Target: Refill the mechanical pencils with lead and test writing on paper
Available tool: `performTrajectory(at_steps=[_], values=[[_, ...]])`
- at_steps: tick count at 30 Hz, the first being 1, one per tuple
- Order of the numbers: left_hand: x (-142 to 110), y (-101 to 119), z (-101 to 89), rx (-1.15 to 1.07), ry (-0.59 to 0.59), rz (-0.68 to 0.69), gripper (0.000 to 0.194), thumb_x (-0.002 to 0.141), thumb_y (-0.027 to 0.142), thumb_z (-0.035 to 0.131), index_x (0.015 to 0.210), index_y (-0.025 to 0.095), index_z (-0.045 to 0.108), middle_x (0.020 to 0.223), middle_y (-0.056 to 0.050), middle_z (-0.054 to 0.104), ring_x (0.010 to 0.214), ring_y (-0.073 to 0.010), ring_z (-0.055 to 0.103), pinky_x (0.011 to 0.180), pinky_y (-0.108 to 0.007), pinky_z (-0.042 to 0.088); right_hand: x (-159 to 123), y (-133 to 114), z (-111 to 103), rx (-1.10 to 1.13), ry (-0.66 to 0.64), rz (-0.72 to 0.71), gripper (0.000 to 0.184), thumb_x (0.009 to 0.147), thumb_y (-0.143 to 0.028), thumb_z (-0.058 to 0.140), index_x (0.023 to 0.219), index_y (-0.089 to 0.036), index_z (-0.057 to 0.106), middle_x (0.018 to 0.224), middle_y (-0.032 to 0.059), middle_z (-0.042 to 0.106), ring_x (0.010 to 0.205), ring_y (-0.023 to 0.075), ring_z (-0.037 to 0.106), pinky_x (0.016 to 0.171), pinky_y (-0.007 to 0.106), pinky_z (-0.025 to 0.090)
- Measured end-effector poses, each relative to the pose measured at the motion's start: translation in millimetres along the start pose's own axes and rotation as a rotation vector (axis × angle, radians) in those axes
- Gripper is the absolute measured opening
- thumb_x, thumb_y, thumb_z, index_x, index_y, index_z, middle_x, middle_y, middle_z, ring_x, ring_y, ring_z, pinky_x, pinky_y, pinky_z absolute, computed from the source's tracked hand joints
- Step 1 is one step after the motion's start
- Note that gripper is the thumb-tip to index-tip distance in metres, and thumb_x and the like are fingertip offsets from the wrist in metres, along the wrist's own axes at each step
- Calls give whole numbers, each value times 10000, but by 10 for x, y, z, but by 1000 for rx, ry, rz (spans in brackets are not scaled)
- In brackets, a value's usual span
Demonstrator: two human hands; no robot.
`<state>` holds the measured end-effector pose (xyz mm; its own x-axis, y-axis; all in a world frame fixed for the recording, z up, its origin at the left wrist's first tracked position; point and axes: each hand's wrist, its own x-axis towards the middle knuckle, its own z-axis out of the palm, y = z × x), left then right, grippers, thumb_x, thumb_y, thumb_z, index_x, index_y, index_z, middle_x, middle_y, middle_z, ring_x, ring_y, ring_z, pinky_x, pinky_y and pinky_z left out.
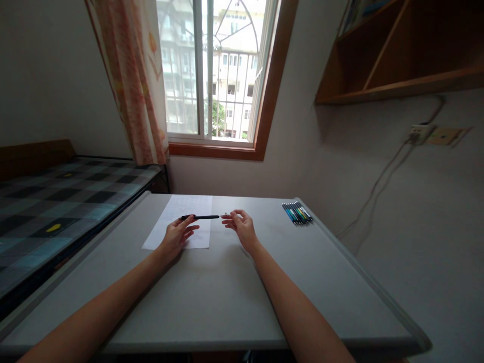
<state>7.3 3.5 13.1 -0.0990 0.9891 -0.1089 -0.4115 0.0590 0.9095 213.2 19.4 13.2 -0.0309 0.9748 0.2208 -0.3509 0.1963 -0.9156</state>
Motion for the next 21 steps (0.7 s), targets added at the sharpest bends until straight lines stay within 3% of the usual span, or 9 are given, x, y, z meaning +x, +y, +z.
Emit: performTrajectory(at_steps=[7,11,17,21], values=[[5,7,14,-1,30,-2,300,580,284,756,828,165,637,909,-70,678,654,-135,640,569,-212,418,32,19,-25,-133,104,-118,295,632,-432,676,703,-169,563,673,49,670,576,149,612,553,285,482],[7,4,9,8,34,2,300,584,289,755,831,167,637,903,-64,678,655,-131,642,571,-210,417,11,-12,-18,-71,53,-96,290,671,-436,644,750,-177,544,778,62,682,633,160,637,571,284,490],[18,-6,5,-7,29,1,307,580,289,756,834,166,635,917,-68,675,656,-134,641,565,-207,416,-12,-30,21,-39,-6,-30,313,719,-479,585,806,-208,455,734,51,688,614,171,645,535,277,485],[18,-5,8,-4,29,2,299,583,283,753,832,167,634,912,-68,677,643,-132,640,557,-207,413,15,0,11,-34,13,-18,336,710,-503,579,808,-216,434,810,51,685,614,161,641,509,264,483]])
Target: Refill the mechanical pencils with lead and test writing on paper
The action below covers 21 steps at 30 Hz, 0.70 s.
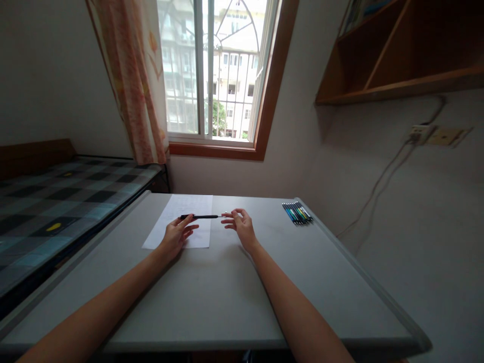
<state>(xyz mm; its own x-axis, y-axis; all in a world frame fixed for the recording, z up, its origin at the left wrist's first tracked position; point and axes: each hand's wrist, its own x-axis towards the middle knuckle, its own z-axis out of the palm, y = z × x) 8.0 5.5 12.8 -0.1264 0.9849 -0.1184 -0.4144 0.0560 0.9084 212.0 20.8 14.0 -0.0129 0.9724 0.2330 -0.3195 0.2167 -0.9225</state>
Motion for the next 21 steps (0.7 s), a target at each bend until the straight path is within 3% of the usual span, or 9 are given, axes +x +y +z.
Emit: performTrajectory(at_steps=[7,15,21], values=[[-12,8,1,-20,10,-3,301,581,283,757,831,170,633,909,-54,673,645,-124,640,553,-202,420,95,103,-136,-73,221,-59,294,628,-421,663,754,-177,561,645,15,629,548,127,585,515,262,474],[6,-12,-16,-29,3,-5,295,595,284,751,839,170,629,923,-61,673,643,-123,641,556,-200,420,115,145,-151,-195,166,-107,184,589,-293,683,700,-157,627,621,19,628,572,150,598,557,293,486],[8,-31,-24,-7,-10,4,298,600,295,746,843,164,633,924,-67,674,643,-128,645,555,-203,418,306,179,-269,-369,253,-101,119,598,-237,644,686,-161,616,626,23,636,553,162,602,559,303,492]])
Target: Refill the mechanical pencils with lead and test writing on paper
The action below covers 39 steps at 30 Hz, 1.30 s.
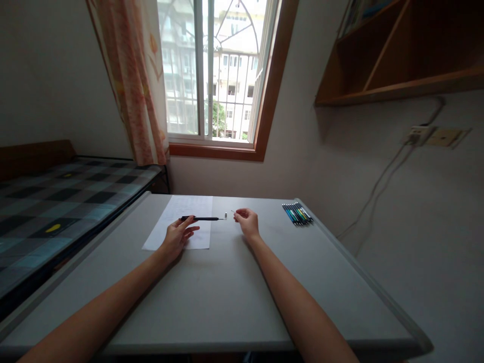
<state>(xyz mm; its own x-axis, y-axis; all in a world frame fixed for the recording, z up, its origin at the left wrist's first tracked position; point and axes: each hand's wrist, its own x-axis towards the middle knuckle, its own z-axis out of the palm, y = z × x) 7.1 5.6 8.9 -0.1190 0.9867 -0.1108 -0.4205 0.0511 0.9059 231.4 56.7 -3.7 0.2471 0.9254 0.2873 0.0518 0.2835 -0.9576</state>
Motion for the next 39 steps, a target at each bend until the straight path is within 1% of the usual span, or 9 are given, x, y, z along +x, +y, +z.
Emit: performTrajectory(at_steps=[3,6,11,15,18,22,27,33,39], values=[[7,-4,0,12,-6,5,325,588,311,751,851,160,635,913,-69,676,639,-130,644,551,-207,416,136,-5,-25,-234,9,-58,77,628,-191,601,687,-173,647,644,19,657,609,159,612,643,298,489],[20,-6,-3,18,6,-3,338,571,324,758,841,162,634,899,-61,680,625,-131,643,549,-210,411,253,-46,-15,-467,-55,-147,113,673,-158,565,704,-185,670,723,19,684,721,147,623,733,263,470],[32,-14,-10,10,3,-2,344,567,327,761,841,161,636,916,-65,677,633,-134,644,555,-212,409,365,-107,76,-745,-161,-207,189,733,-105,519,799,-177,680,817,45,687,766,138,618,769,237,443],[32,-13,-7,-3,-4,-6,332,581,317,755,845,159,630,920,-65,672,631,-128,639,555,-205,404,381,-117,148,-892,-228,-220,278,744,-73,498,952,-180,647,847,55,674,791,147,606,757,239,426],[34,-13,-7,-7,-9,-9,320,587,312,752,840,161,625,912,-58,670,621,-121,635,550,-199,396,381,-104,175,-956,-293,-234,318,747,-56,485,1005,-182,621,856,53,666,799,145,598,756,234,411],[48,-29,-19,-1,-19,0,325,593,322,748,843,159,622,925,-65,667,627,-123,636,558,-202,398,381,-60,179,-1003,-351,-266,329,743,-43,471,1004,-179,619,876,55,659,814,146,590,759,229,395],[59,-46,-35,-5,-37,9,330,603,333,741,861,163,623,938,-69,663,645,-127,637,559,-202,405,369,21,173,-1016,-351,-262,305,731,-55,478,965,-177,631,871,56,658,800,151,583,730,231,391],[57,-48,-32,6,-37,4,298,624,335,727,851,169,625,927,-55,663,646,-120,637,556,-193,405,364,116,190,-1031,-336,-223,183,724,-94,509,798,-169,658,855,65,656,779,150,573,692,225,387],[74,-57,-37,1,-25,3,301,617,322,732,850,167,621,923,-61,666,632,-122,636,547,-197,405,399,166,191,-998,-339,-211,227,699,-40,505,822,-161,653,805,51,650,742,129,564,683,210,383]])
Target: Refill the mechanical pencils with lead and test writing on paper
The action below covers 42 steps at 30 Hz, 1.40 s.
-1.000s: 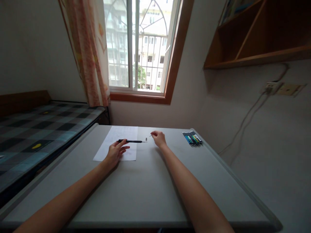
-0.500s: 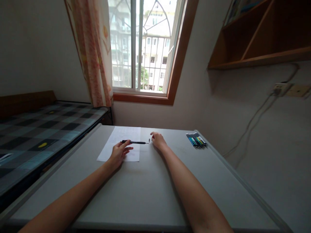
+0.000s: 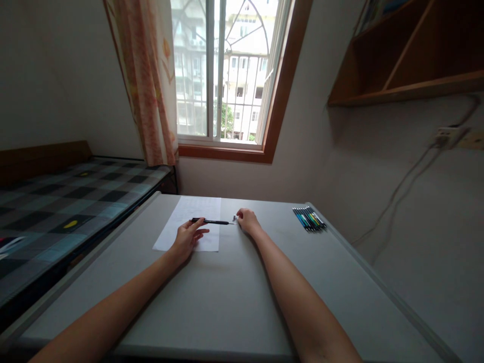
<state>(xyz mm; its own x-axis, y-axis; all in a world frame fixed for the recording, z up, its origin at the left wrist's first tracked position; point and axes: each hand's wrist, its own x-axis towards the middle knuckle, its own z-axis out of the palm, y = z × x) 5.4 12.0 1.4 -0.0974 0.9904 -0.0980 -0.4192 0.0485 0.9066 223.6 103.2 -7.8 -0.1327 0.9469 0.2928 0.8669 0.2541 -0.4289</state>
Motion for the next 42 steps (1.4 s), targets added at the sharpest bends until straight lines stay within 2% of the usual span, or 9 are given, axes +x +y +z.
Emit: performTrajectory(at_steps=[3,6,10,13,19,25,28,35,42], values=[[-6,7,2,-1,0,1,303,615,320,734,851,166,622,926,-63,665,629,-122,637,544,-197,405,8,10,5,16,-19,-8,199,695,-68,536,834,-157,648,784,44,639,724,123,556,677,208,382],[-21,18,8,-2,-4,0,298,616,324,732,845,167,625,924,-59,667,637,-120,638,556,-198,407,-1,8,15,15,-25,-17,118,707,-184,587,808,-158,641,786,48,622,711,129,547,667,219,383],[-41,34,26,5,3,-5,307,609,321,736,849,165,626,910,-59,672,632,-121,638,559,-202,407,-39,-23,38,-3,15,20,287,699,-404,621,831,-149,621,838,75,598,750,157,547,697,247,389],[-49,47,41,9,13,-4,310,607,316,738,849,160,623,903,-62,672,623,-123,636,546,-201,404,-73,-66,53,-25,40,67,354,692,-465,616,845,-145,617,899,101,578,817,181,545,742,266,390],[-43,46,38,11,10,1,294,609,318,734,834,162,625,903,-62,675,623,-124,639,543,-204,406,-116,-117,77,-25,65,109,233,701,-372,617,791,-157,627,895,98,573,837,188,539,774,277,388],[-18,9,9,4,-3,7,335,592,330,747,851,154,628,923,-76,670,628,-127,641,535,-201,406,-174,-66,133,104,190,122,131,738,-205,544,849,-167,602,773,45,612,744,145,555,722,240,402],[-6,-2,4,0,-4,4,331,591,334,748,847,161,627,910,-59,670,624,-119,638,546,-200,404,-188,-33,141,189,208,113,160,736,-130,506,855,-172,604,757,30,635,730,133,573,714,229,412],[-8,8,10,2,2,10,340,573,335,757,830,153,629,902,-64,671,617,-126,638,560,-212,399,-169,-1,119,333,269,107,137,750,-144,514,838,-159,619,847,47,660,757,132,599,748,238,438],[-30,21,26,22,4,17,341,580,343,750,831,150,626,922,-77,669,622,-130,638,554,-211,395,-155,-38,130,216,226,50,127,754,-129,512,797,-173,623,823,46,658,766,139,587,752,238,426]])
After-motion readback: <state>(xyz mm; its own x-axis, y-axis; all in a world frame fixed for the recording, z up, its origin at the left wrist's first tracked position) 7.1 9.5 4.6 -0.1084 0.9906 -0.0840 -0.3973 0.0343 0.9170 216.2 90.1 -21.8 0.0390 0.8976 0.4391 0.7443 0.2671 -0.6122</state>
